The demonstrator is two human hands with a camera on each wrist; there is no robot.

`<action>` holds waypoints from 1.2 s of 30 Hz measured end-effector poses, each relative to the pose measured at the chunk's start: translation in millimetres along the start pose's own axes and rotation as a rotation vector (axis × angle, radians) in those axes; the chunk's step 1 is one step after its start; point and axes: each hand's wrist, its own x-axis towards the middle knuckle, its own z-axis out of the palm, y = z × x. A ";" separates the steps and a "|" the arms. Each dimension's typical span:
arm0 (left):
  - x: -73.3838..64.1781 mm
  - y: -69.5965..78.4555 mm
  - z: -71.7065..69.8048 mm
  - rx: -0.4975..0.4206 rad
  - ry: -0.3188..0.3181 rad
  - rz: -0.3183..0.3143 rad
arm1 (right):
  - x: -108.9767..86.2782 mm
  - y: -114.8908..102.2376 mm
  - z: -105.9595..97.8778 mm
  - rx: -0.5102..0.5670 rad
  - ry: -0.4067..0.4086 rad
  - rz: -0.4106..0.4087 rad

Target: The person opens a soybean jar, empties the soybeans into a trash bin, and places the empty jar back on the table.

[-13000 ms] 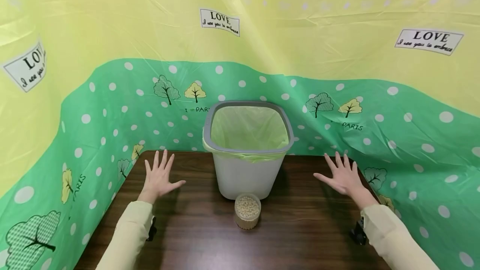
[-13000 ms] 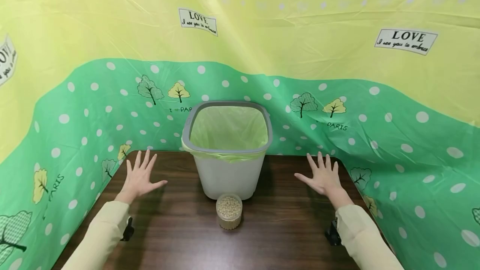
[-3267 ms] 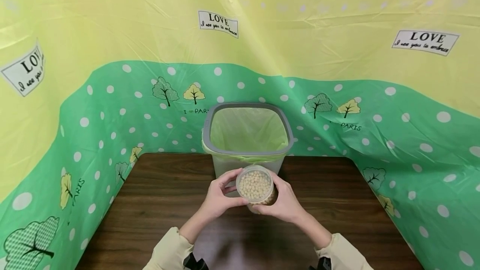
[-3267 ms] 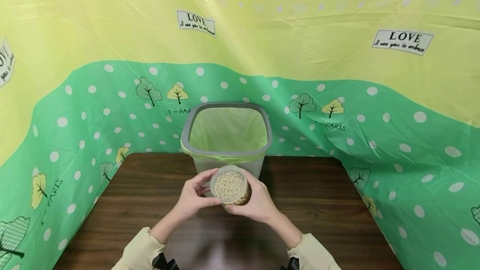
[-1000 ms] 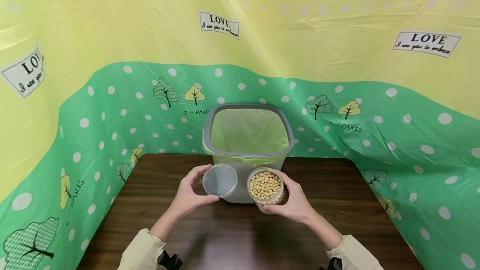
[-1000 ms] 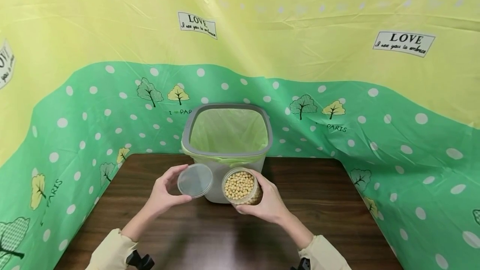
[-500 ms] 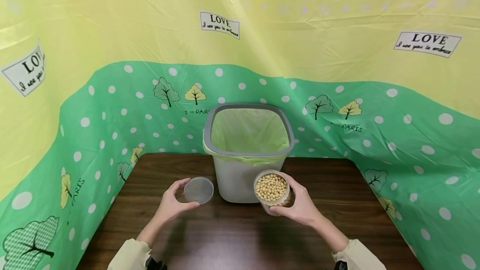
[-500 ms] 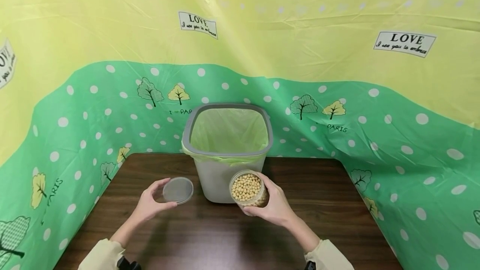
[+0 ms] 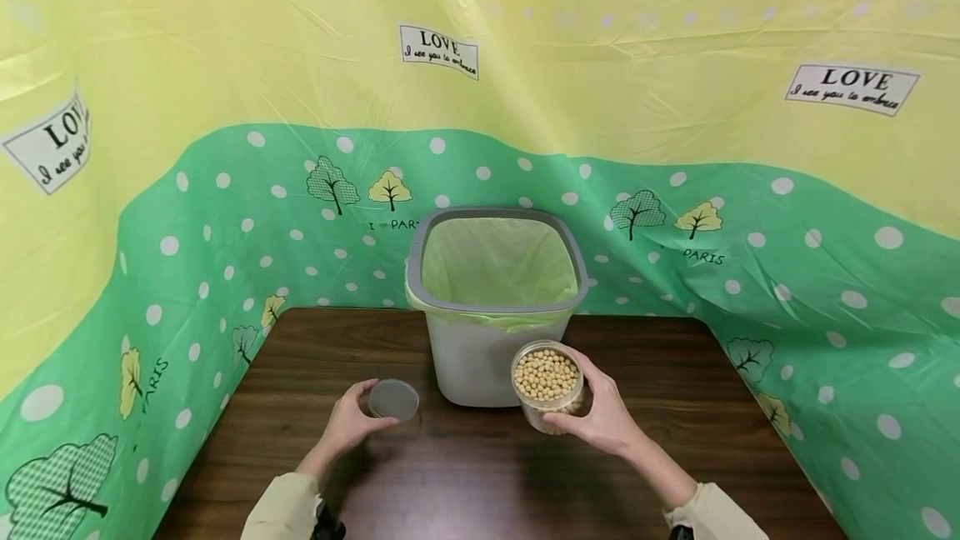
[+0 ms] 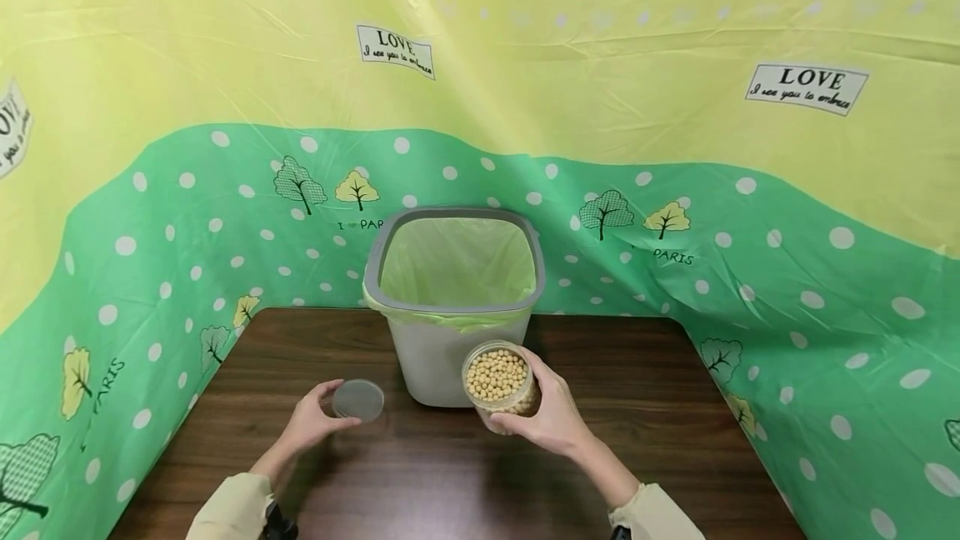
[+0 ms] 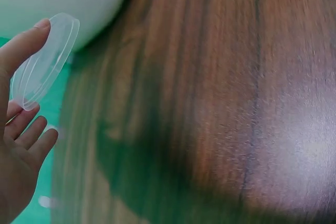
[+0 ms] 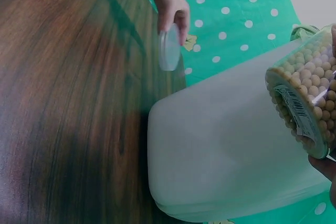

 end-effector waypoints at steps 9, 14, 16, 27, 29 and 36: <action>-0.6 -20.5 15.9 0.112 -0.019 0.011 | -1.3 -6.5 -2.7 0.062 0.013 -0.011; -3.2 -22.9 17.2 0.180 -0.025 0.043 | 3.3 -32.7 -7.6 0.065 0.033 -0.038; -3.2 -22.8 17.0 0.221 -0.031 0.064 | 4.2 -37.6 -9.1 0.065 0.046 -0.050; -2.8 -31.2 16.3 0.339 -0.068 0.083 | 3.4 -33.0 -13.1 0.057 0.060 -0.081; -3.5 -33.0 15.8 0.343 -0.065 0.076 | 2.5 -24.8 -12.4 0.057 0.060 -0.087; -2.6 -29.2 6.4 0.336 -0.088 0.066 | -2.7 0.7 -13.5 0.033 0.062 -0.065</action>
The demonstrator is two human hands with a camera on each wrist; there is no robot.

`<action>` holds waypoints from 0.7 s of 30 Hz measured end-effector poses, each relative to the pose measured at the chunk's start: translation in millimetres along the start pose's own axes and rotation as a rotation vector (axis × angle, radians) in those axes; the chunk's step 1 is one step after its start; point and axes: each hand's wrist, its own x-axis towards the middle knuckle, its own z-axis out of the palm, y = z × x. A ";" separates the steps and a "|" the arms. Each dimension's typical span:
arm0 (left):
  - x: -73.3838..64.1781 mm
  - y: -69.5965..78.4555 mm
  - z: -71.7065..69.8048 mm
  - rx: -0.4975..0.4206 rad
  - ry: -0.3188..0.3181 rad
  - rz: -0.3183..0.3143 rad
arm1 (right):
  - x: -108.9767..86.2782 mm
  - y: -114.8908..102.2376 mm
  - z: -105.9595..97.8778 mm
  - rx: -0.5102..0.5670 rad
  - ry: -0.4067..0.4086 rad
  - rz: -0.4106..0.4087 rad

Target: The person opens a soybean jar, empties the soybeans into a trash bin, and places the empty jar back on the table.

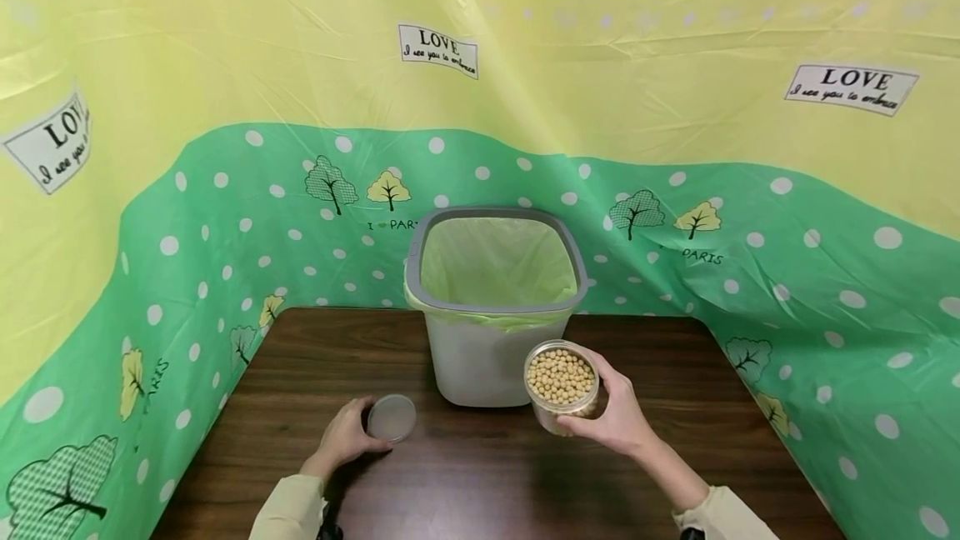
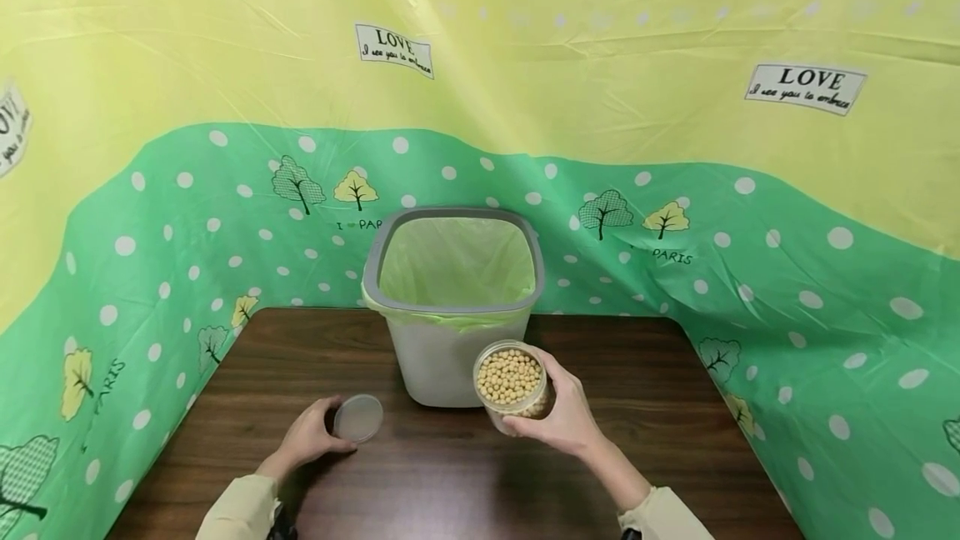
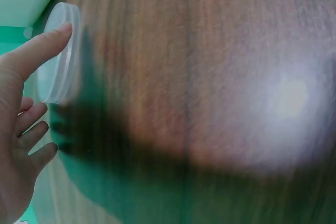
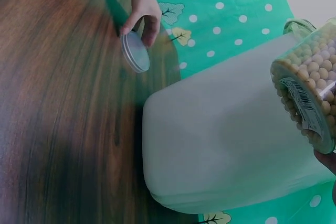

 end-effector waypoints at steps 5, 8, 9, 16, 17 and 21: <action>15.5 13.7 -31.9 -0.041 0.021 0.018 | 1.0 -0.1 -5.3 0.006 0.009 -0.012; 31.9 31.5 -58.1 -0.070 0.069 0.079 | 2.4 -1.8 -9.2 -0.007 0.005 -0.014; 37.3 38.9 -66.7 -0.079 0.083 0.103 | 2.9 -3.0 -10.5 -0.014 0.002 -0.012; 65.0 100.2 -120.0 -0.099 0.093 0.226 | 10.9 -26.3 -20.8 -0.043 0.007 -0.072; 68.6 109.0 -125.3 -0.089 0.092 0.238 | 12.0 -29.8 -22.4 -0.046 0.008 -0.074; 80.8 140.0 -139.8 -0.037 0.110 0.289 | 14.1 -36.7 -27.3 -0.067 0.010 -0.070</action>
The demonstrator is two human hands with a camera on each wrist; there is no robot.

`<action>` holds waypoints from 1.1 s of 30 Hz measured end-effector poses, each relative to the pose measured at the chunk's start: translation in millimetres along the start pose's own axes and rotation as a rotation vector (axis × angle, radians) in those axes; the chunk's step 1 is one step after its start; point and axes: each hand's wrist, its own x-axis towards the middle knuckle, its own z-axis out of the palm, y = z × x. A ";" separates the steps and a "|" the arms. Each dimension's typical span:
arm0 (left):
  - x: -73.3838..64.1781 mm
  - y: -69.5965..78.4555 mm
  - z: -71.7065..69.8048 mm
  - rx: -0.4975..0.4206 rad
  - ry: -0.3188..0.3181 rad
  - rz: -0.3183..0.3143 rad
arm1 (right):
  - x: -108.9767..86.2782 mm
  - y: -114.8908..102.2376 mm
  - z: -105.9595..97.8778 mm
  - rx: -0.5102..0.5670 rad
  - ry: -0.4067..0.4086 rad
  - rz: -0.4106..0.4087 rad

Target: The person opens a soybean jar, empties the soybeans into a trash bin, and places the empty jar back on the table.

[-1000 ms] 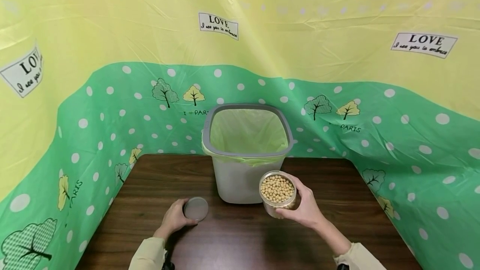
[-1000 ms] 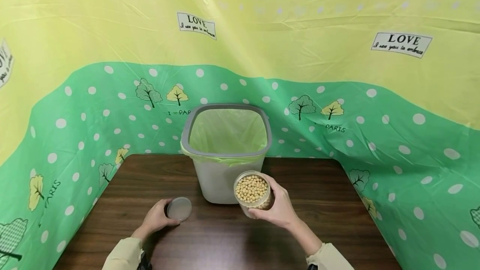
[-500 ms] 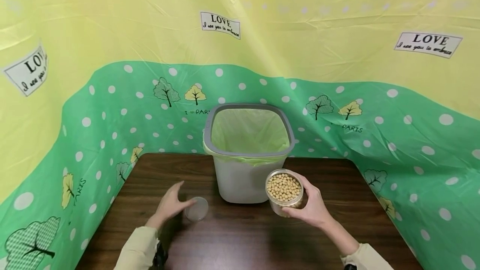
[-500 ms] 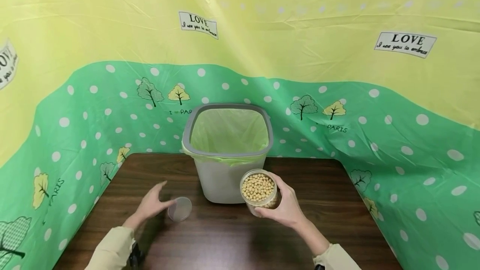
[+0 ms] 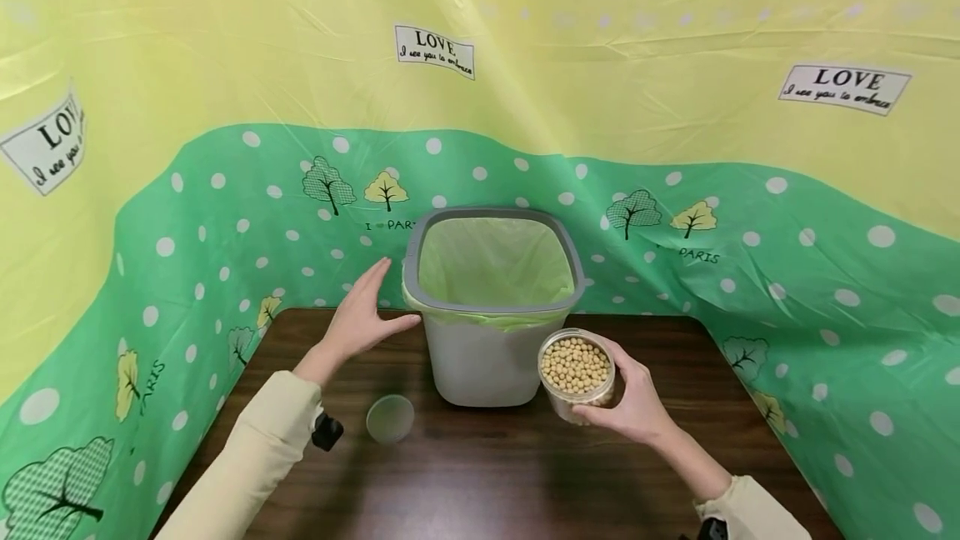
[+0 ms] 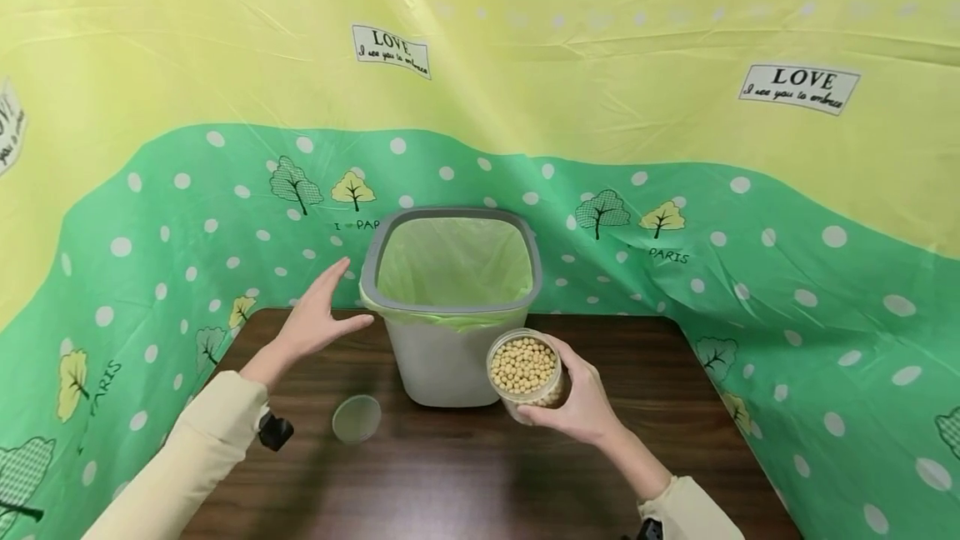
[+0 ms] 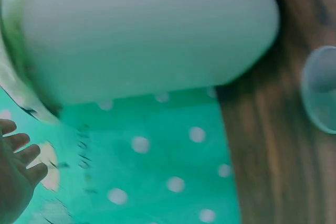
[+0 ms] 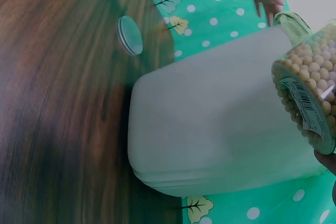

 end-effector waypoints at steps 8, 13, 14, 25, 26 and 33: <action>19.2 25.2 -0.1 0.065 -0.015 0.061 | 3.4 -1.8 -4.5 -0.016 0.006 0.030; 22.1 28.8 4.4 0.083 -0.020 0.022 | 4.7 -3.8 -5.9 -0.017 0.007 0.057; 22.3 29.3 5.0 0.080 -0.019 0.013 | 4.8 -4.0 -6.1 -0.018 0.006 0.060; 24.1 30.6 6.8 0.031 -0.021 -0.041 | 6.2 -5.6 -9.5 -0.038 0.017 0.054; 24.5 30.1 6.8 0.026 -0.023 -0.043 | 6.5 -4.9 -10.1 -0.039 0.020 0.048; 27.8 25.5 7.1 -0.023 -0.042 -0.050 | 8.0 19.2 -17.0 -0.098 0.054 -0.020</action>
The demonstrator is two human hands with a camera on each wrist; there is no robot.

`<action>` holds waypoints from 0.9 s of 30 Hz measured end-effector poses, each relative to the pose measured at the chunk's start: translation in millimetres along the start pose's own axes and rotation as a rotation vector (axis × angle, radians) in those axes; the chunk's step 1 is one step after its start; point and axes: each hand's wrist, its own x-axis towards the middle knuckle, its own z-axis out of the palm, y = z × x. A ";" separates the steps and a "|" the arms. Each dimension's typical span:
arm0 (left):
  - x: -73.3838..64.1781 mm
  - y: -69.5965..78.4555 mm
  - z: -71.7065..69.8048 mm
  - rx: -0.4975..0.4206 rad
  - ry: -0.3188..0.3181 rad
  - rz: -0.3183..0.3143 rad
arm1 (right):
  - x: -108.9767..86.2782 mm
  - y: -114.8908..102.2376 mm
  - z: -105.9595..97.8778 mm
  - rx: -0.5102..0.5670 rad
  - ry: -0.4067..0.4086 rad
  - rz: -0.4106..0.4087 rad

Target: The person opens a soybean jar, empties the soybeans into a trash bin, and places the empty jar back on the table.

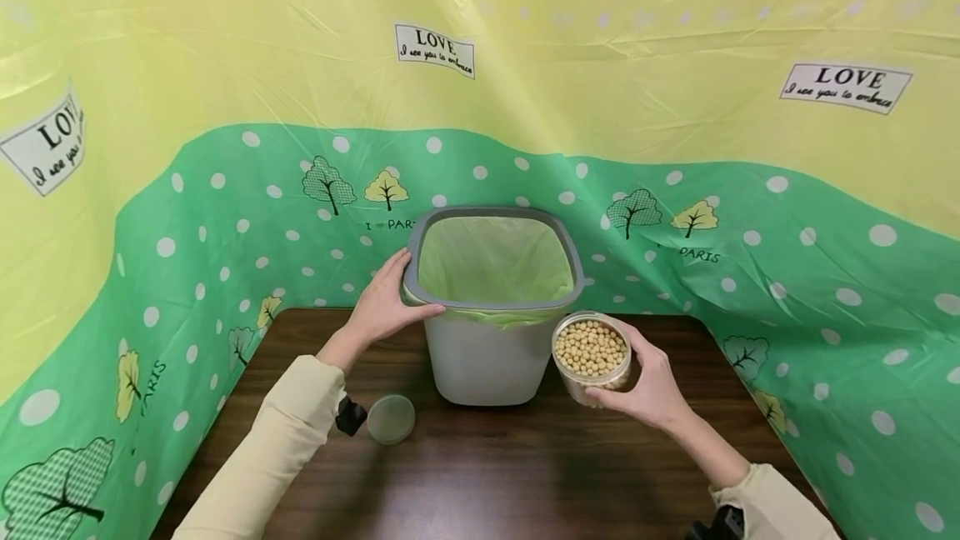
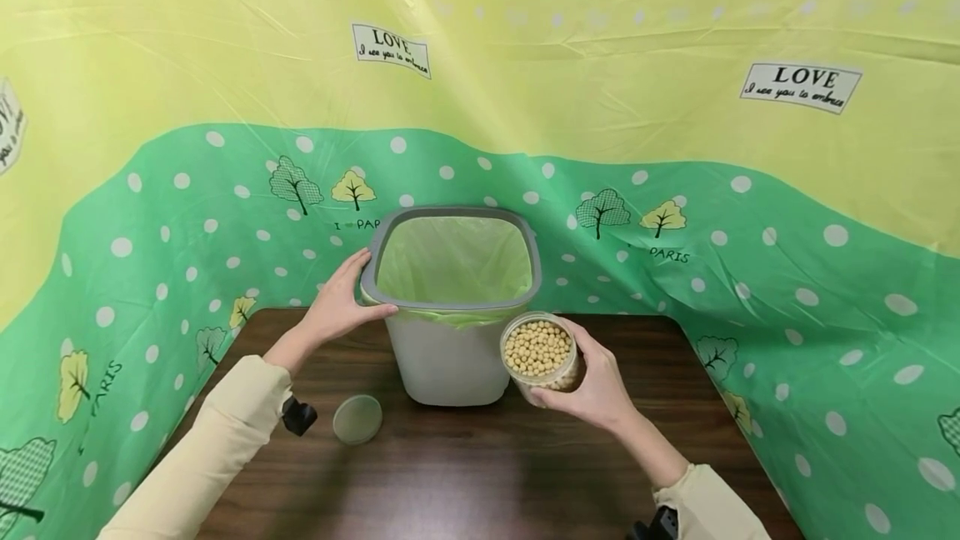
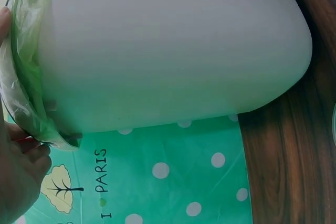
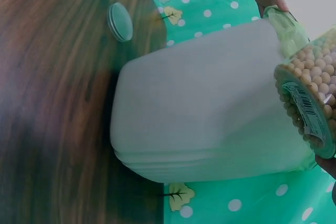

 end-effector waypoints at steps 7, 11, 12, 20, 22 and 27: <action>0.5 -4.9 -0.2 -0.033 -0.009 -0.009 | 16.9 13.4 -15.5 -0.084 0.049 -0.010; -0.1 -5.5 0.2 -0.025 -0.010 -0.006 | 31.5 14.8 -27.5 -0.119 0.074 -0.020; -0.1 -5.6 0.3 -0.019 -0.010 -0.007 | 35.1 15.2 -30.3 -0.127 0.078 -0.021; -1.5 -3.7 -0.6 -0.012 -0.009 -0.011 | 65.7 22.2 -47.0 -0.243 0.073 -0.030; -2.0 -3.2 -0.2 -0.015 -0.016 -0.011 | 74.4 24.3 -48.6 -0.254 0.069 -0.032; -3.2 -2.8 0.0 -0.018 -0.032 -0.022 | 94.1 31.5 -48.4 -0.299 0.069 -0.022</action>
